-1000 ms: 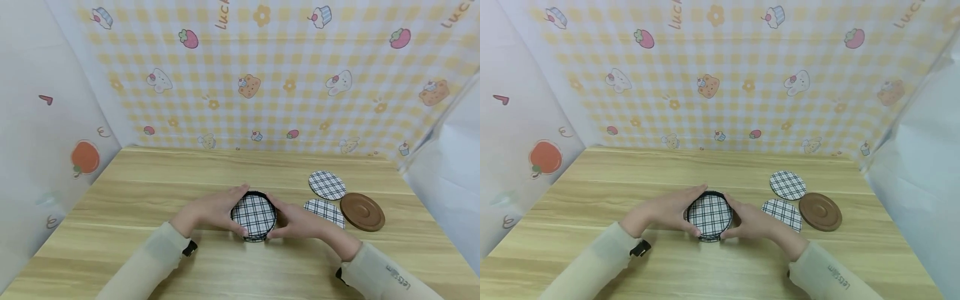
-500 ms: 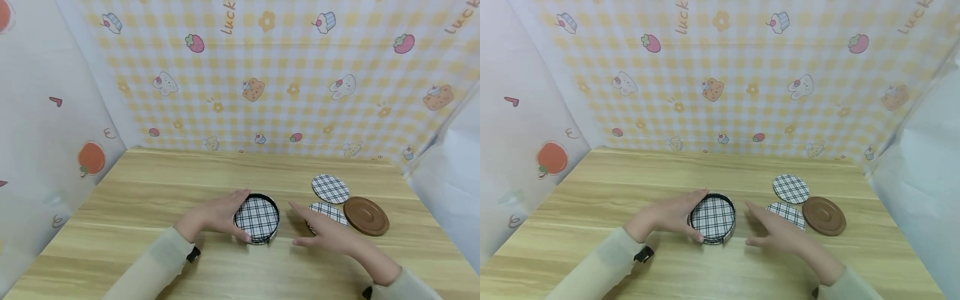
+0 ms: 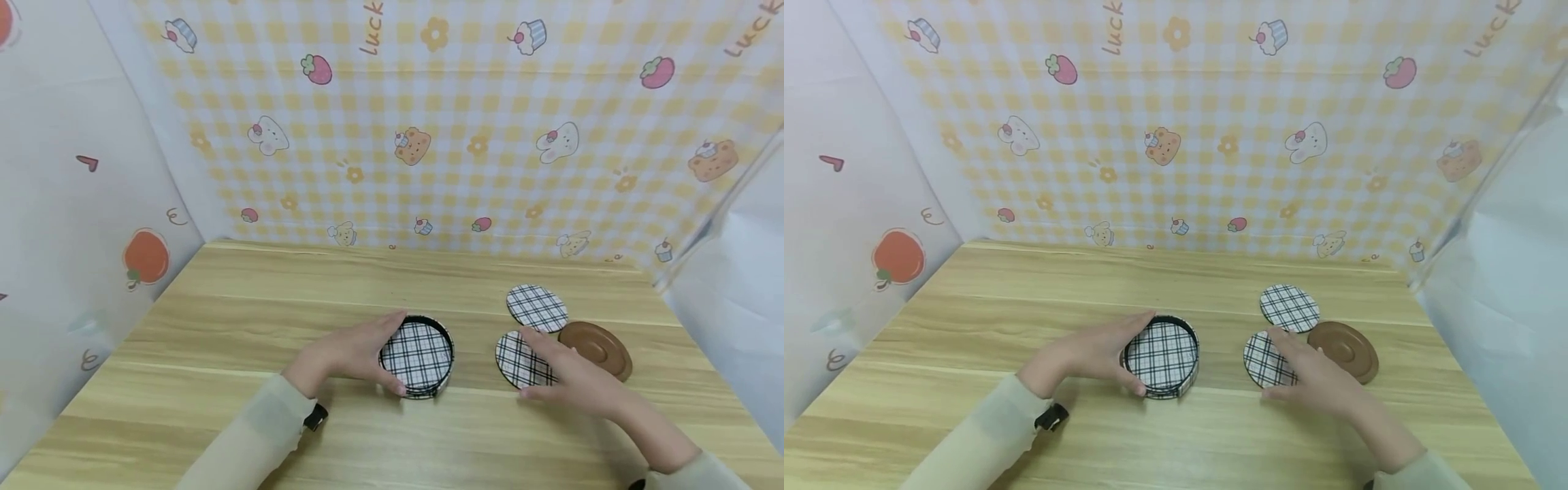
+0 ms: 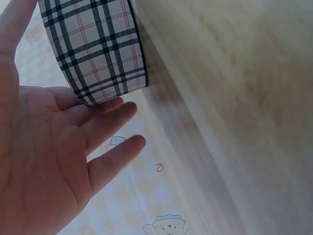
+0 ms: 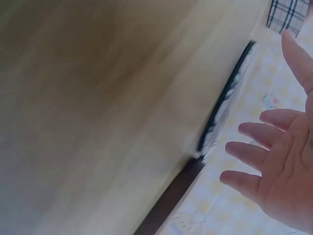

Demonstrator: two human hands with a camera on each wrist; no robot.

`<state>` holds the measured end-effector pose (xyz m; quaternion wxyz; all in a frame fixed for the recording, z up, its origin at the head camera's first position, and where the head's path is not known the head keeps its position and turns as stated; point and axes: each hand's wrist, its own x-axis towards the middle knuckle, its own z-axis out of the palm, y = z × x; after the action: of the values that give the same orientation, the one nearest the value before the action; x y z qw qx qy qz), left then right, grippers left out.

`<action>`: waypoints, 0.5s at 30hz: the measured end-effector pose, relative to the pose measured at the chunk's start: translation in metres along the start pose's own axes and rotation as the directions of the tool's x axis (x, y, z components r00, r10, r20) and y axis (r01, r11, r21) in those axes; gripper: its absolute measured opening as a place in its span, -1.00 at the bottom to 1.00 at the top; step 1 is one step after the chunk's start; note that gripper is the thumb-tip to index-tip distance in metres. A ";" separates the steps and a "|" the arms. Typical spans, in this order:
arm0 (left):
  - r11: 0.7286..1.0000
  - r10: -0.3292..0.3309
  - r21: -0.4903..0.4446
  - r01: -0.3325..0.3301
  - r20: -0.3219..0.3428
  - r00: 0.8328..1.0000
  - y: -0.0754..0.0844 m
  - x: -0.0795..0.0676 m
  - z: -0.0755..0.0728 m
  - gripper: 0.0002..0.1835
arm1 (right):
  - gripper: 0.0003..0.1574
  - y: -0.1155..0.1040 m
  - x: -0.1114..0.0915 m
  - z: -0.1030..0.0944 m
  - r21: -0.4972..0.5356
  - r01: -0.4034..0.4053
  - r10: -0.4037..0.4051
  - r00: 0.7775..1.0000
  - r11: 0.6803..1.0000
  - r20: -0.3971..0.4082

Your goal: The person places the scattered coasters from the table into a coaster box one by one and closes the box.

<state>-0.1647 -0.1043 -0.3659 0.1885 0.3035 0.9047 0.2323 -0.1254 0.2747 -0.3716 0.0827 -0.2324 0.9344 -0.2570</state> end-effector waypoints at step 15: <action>0.998 -0.036 -0.046 0.037 0.022 0.999 0.004 0.001 -0.002 0.43 | 0.27 0.019 -0.004 -0.001 -0.087 0.002 0.001 0.999 0.996 0.033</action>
<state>-0.1644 -0.1019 -0.3621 0.2090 0.2851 0.9024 0.2466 -0.1297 0.2911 -0.3807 0.0879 -0.2400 0.9432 -0.2124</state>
